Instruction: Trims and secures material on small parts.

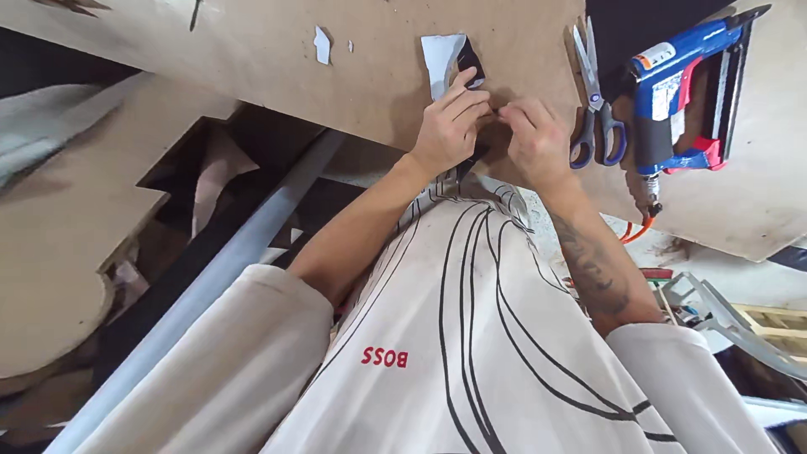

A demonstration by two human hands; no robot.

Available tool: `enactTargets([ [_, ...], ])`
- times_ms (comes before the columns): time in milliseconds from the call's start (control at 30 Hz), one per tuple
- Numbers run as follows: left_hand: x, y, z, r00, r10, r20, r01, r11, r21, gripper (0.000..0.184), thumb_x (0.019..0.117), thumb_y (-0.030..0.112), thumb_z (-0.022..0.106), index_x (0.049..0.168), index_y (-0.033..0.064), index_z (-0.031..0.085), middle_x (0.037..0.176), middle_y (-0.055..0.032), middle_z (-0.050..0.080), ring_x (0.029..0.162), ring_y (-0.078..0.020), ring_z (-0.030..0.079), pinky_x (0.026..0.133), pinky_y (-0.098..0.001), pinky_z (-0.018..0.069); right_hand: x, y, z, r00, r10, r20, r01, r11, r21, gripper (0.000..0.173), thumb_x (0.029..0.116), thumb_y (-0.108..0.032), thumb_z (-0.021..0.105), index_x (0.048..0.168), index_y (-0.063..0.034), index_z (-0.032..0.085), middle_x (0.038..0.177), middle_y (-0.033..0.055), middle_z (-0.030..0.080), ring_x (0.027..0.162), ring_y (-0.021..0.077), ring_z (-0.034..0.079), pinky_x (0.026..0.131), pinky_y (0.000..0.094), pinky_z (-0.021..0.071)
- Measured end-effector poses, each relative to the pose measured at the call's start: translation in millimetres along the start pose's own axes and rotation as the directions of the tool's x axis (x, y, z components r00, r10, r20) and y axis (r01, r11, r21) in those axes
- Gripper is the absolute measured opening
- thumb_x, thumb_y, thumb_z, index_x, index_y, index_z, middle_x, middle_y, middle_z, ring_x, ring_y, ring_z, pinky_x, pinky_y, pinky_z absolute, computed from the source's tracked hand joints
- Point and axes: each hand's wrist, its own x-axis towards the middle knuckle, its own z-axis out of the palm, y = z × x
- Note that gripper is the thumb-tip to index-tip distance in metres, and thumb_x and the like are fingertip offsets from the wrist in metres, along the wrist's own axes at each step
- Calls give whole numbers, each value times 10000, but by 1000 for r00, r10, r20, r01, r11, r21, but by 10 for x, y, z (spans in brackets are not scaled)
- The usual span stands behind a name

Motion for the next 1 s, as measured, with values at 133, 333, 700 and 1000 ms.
enactTargets([
  [133, 2, -18, -20, 1000, -2, -2, 2, 1000, -1, 129, 955, 22, 647, 961, -7, 772, 1088, -143, 769, 1139, -309, 709, 1124, -486, 490, 209, -117, -48, 977, 189, 104, -186, 982, -38, 201, 1041, -67, 525, 1011, -20, 719, 1000, 141, 712, 933, 276, 715, 791, 383, 590],
  [333, 47, -37, -101, 997, -41, 60, 47, 994, -103, 111, 968, 63, 693, 1005, 10, 783, 1109, -117, 768, 1134, -267, 716, 1129, -483, 500, -164, -4, -1151, 695, 712, -103, -710, 656, -257, 700, 994, -454, 630, 1511, -20, 444, 1431, 306, 490, 1325, 453, 481, 1069, 573, 438],
  [700, 73, -117, -186, 982, -37, 184, 59, 992, -112, 155, 1002, 66, 642, 1056, -6, 768, 1196, -142, 732, 1252, -312, 640, 1099, -422, 511, -396, -554, -1541, 584, 812, -15, -788, 562, -250, 462, 985, -445, 653, 1155, -16, 666, 856, 127, 703, 741, 215, 694, 668, 460, 572],
  [1000, 115, -170, -228, 966, -78, 247, 150, 947, -286, 181, 1013, 6, 601, 1152, -67, 692, 1225, -171, 713, 1269, -317, 634, 1148, -469, 476, -292, -1333, -565, 592, 806, 14, -805, 592, 38, 231, 915, -263, 737, 900, -33, 718, 693, -1, 696, 600, 18, 656, 536, 224, 545],
])
